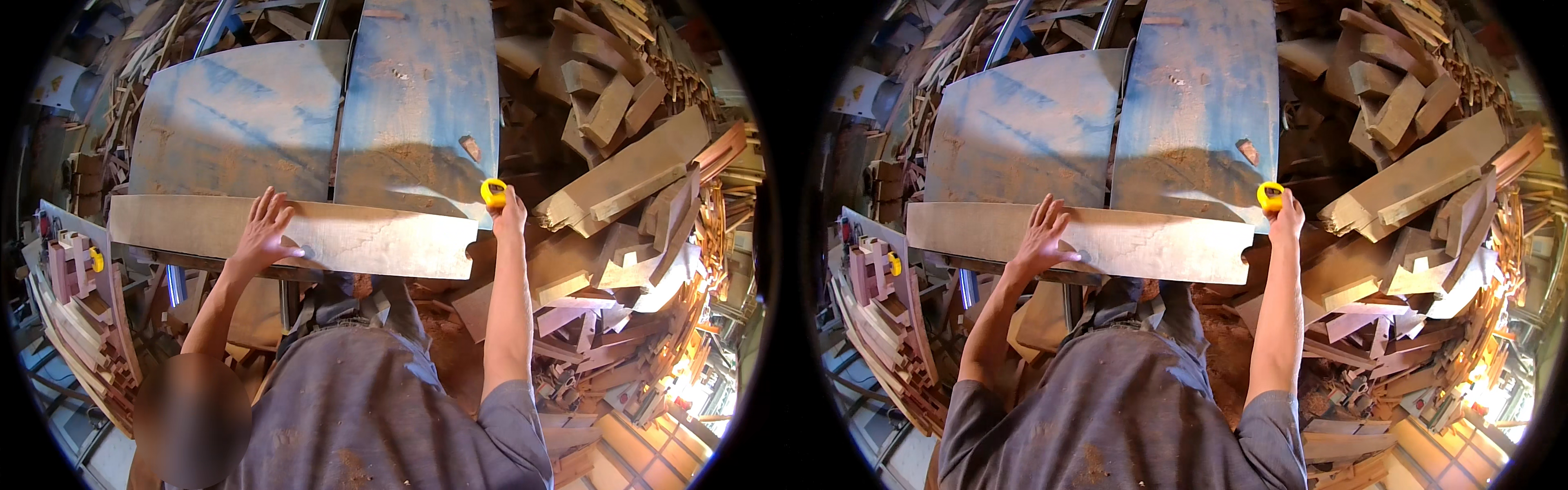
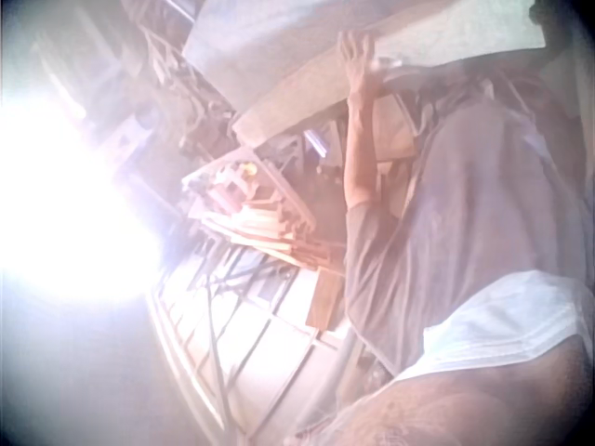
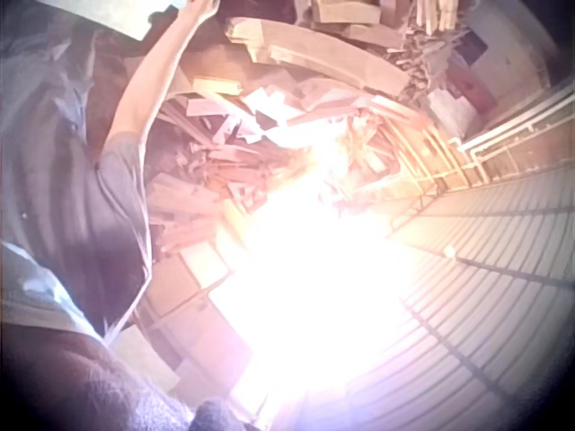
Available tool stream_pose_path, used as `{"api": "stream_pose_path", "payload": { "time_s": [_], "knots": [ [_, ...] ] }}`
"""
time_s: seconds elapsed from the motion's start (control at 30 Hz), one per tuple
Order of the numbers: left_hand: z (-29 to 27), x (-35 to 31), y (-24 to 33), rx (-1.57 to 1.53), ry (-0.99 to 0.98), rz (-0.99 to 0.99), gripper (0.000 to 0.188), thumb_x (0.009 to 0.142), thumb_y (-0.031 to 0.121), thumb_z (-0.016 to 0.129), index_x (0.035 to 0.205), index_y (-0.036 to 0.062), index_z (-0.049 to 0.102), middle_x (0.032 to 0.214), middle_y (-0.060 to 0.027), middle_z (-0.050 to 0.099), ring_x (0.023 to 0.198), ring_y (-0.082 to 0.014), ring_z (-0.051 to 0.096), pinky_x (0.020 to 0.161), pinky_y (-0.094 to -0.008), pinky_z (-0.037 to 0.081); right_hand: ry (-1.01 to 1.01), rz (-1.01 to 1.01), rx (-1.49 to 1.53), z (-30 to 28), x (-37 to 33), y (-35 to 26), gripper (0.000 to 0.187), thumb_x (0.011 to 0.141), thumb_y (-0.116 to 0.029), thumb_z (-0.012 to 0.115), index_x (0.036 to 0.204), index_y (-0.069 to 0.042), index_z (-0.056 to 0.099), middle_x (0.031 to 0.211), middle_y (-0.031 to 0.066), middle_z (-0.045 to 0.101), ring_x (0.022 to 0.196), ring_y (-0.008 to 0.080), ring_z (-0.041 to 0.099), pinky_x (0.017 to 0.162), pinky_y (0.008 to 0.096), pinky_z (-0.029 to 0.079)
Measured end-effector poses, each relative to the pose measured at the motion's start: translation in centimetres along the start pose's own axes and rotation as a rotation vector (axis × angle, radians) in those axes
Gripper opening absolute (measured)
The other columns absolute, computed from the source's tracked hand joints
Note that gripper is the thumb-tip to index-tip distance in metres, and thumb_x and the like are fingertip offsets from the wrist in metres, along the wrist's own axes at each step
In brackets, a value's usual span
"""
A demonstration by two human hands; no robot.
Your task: The person measures a wooden board with a tape measure on a table saw surface, walks through a workshop area cluttered with wood scraps, and picks up several boards to move them.
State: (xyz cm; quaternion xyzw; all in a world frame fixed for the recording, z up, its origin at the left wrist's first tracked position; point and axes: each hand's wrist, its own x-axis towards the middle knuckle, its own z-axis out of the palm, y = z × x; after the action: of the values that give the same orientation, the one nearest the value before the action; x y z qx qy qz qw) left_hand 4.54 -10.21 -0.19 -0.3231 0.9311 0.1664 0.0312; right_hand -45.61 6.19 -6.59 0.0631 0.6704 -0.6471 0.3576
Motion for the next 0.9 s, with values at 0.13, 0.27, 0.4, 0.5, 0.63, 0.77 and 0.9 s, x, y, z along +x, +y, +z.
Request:
{"api": "stream_pose_path", "payload": {
  "time_s": [0.13, 0.27, 0.4, 0.5, 0.63, 0.77, 0.9],
  "knots": [
    [-0.1, 0.9, -0.3, 0.016, -0.068, 0.021, 0.088, 0.056, 0.054, 0.079, 0.124, 0.0059, 0.051, 0.144, -0.0181, 0.031, 0.14, -0.039, 0.017, 0.115, -0.0479, 0.014, 0.03, -0.356, -0.682, -0.3, -0.4, 1.5, 0.033, 0.089, -0.023, 0.063, 0.113, -0.001, 0.062, 0.097, 0.0079, 0.066, 0.083, 0.0192, 0.064, 0.065, 0.0314, 0.051],
    [-1.5, 0.3, -0.2, 0.086, -0.156, 0.109, 0.093, 0.047, 0.055, 0.083, 0.121, 0.0085, 0.052, 0.141, -0.0212, 0.03, 0.137, -0.0441, 0.019, 0.113, -0.0534, 0.016, 0.207, -0.435, -0.872, -3.1, -5.3, 3.2, 0.031, 0.085, -0.021, 0.064, 0.109, -0.001, 0.065, 0.101, 0.0113, 0.068, 0.089, 0.0208, 0.064, 0.081, 0.0313, 0.048],
    [-2.7, -0.6, -0.9, 0.111, -0.193, 0.206, 0.095, 0.041, 0.055, 0.086, 0.118, 0.0098, 0.051, 0.138, -0.0224, 0.03, 0.136, -0.0479, 0.018, 0.11, -0.0603, 0.017, 0.149, -0.446, -1.03, -3.7, -12.5, 6.4, 0.023, 0.086, -0.022, 0.062, 0.095, -0.002, 0.068, 0.093, 0.0141, 0.066, 0.086, 0.0274, 0.063, 0.08, 0.0375, 0.049],
    [-2.8, -0.9, -2.0, 0.16, -0.205, 0.26, 0.096, 0.041, 0.056, 0.085, 0.119, 0.0107, 0.051, 0.14, -0.0224, 0.029, 0.137, -0.047, 0.017, 0.111, -0.0598, 0.017, 0.147, -0.526, -1.022, -2.8, -14.8, 7.8, 0.024, 0.086, -0.022, 0.062, 0.095, 0.0, 0.068, 0.097, 0.0153, 0.065, 0.093, 0.0301, 0.06, 0.084, 0.0389, 0.047],
    [-2.9, -1.4, -3.2, 0.19, -0.238, 0.257, 0.095, 0.043, 0.054, 0.085, 0.122, 0.0118, 0.05, 0.141, -0.0228, 0.028, 0.138, -0.0453, 0.016, 0.112, -0.0582, 0.016, 0.111, -0.522, -1.081, -2.3, -14.9, 7.3, 0.023, 0.081, -0.019, 0.064, 0.095, 0.0, 0.069, 0.097, 0.0158, 0.065, 0.097, 0.0305, 0.057, 0.086, 0.0403, 0.045],
    [-4.0, -2.3, -4.5, 0.172, -0.25, 0.266, 0.096, 0.045, 0.048, 0.086, 0.125, 0.0128, 0.048, 0.142, -0.0234, 0.026, 0.139, -0.0437, 0.014, 0.113, -0.055, 0.016, 0.122, -0.551, -1.086, -1.6, -15.5, 7.6, 0.024, 0.079, -0.017, 0.065, 0.095, 0.001, 0.068, 0.097, 0.0167, 0.065, 0.096, 0.0312, 0.057, 0.086, 0.0402, 0.046],
    [-5.0, -3.1, -5.5, 0.151, -0.283, 0.205, 0.094, 0.045, 0.044, 0.086, 0.125, 0.0118, 0.048, 0.142, -0.0239, 0.026, 0.138, -0.0434, 0.016, 0.113, -0.052, 0.019, 0.128, -0.549, -1.095, -1.8, -15.4, 7.8, 0.025, 0.078, -0.015, 0.065, 0.096, 0.002, 0.068, 0.097, 0.0173, 0.065, 0.097, 0.0313, 0.057, 0.086, 0.0398, 0.046]
  ]
}}
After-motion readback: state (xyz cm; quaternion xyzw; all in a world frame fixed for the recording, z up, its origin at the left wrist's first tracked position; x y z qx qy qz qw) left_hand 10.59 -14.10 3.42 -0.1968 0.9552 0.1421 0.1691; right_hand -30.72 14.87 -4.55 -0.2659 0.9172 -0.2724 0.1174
